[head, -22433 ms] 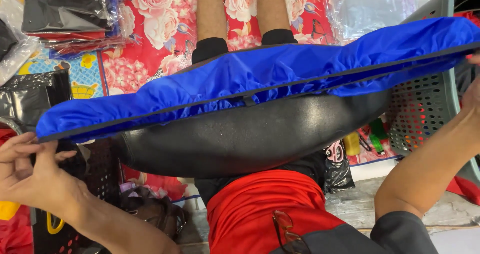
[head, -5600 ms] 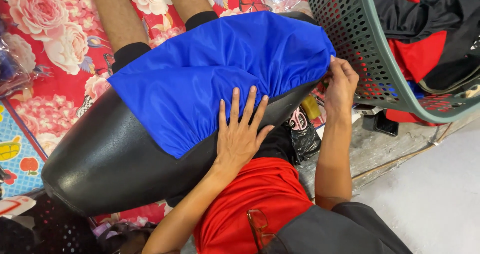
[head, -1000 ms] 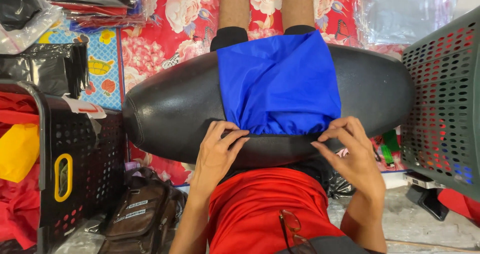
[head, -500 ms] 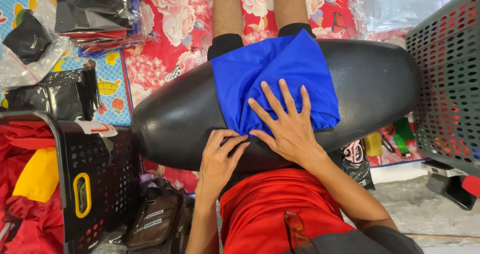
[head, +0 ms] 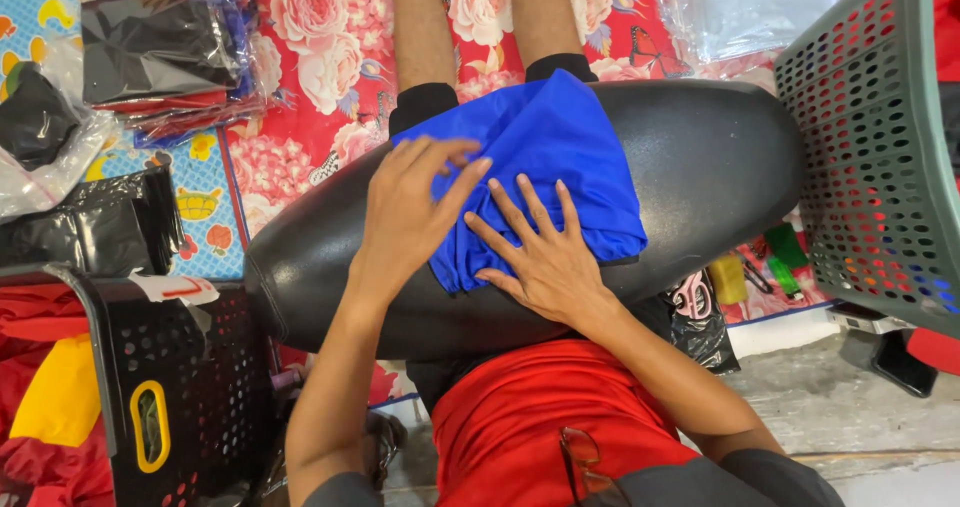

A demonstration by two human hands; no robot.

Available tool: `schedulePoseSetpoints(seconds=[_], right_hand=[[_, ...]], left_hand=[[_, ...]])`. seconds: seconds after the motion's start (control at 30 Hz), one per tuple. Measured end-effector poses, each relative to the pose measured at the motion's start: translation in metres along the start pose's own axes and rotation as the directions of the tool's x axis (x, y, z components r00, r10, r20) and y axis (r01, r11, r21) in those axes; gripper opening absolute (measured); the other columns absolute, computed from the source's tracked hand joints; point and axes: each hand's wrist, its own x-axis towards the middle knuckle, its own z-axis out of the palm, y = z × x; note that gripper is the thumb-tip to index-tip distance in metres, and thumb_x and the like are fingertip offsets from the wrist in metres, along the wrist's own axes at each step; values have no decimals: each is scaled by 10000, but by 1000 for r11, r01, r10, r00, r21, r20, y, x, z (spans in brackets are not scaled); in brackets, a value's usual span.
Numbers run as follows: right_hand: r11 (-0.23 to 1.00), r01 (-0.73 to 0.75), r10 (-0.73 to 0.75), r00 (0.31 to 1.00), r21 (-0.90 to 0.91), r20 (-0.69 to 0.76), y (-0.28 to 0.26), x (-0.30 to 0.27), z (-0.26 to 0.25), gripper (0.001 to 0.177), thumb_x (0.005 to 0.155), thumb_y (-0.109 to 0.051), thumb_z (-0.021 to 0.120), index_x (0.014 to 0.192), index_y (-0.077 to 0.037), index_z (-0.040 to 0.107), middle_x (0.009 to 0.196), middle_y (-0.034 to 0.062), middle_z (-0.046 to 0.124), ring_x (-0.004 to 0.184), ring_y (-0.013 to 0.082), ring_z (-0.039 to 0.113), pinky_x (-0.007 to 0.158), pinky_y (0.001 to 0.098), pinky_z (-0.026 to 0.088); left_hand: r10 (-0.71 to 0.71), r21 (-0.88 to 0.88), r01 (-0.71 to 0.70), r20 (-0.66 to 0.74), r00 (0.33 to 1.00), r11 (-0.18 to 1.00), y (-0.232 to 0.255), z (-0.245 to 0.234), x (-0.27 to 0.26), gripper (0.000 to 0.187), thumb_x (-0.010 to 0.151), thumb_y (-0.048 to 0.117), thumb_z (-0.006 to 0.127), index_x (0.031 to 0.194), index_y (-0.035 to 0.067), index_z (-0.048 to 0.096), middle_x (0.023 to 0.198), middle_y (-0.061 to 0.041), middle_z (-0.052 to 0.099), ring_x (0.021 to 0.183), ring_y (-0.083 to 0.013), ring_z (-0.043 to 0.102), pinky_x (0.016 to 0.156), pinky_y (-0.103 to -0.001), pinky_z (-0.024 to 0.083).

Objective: Folding a blue fabric item and placing it into a clear plastic bag.

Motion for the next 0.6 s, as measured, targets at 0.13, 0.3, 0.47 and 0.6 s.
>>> schedulePoseSetpoints(seconds=[0.13,0.3,0.47,0.6], right_hand=[[998,-28,26,999,64,37,-2,0,-5,647,1022,-625,383,1580,-299,419,1664,118,338,1537,393,284,1213,656,145],[991,-43,34,997,128,74,-3,0,-13,646,1008,-595,451,1551,-245,471,1667,131,316,1539,392,267,1218,630,137],[989,-40,31,997,145,65,-2,0,-12,641,1007,-593,457,1544,-243,475,1663,134,322,1535,389,277,1221,623,139],[990,-48,37,996,132,81,0,2,-13,653,1005,-596,445,1561,-253,447,1674,128,298,1539,385,263,1214,624,135]], left_hand=[[-156,-64,166,145,977,984,-29,56,57,384,986,398,679,1142,48,678,865,-105,728,754,-277,709,697,-389,553],[-295,-3,309,293,910,951,-55,125,99,613,880,537,698,575,5,689,438,-79,562,392,-179,473,444,-360,452],[-457,-282,627,483,747,726,-76,153,111,215,764,206,726,850,36,825,757,-6,743,666,-101,650,631,-225,541],[-415,-378,654,544,730,655,-85,148,111,226,844,139,740,651,62,651,632,59,507,590,-56,441,552,-212,420]])
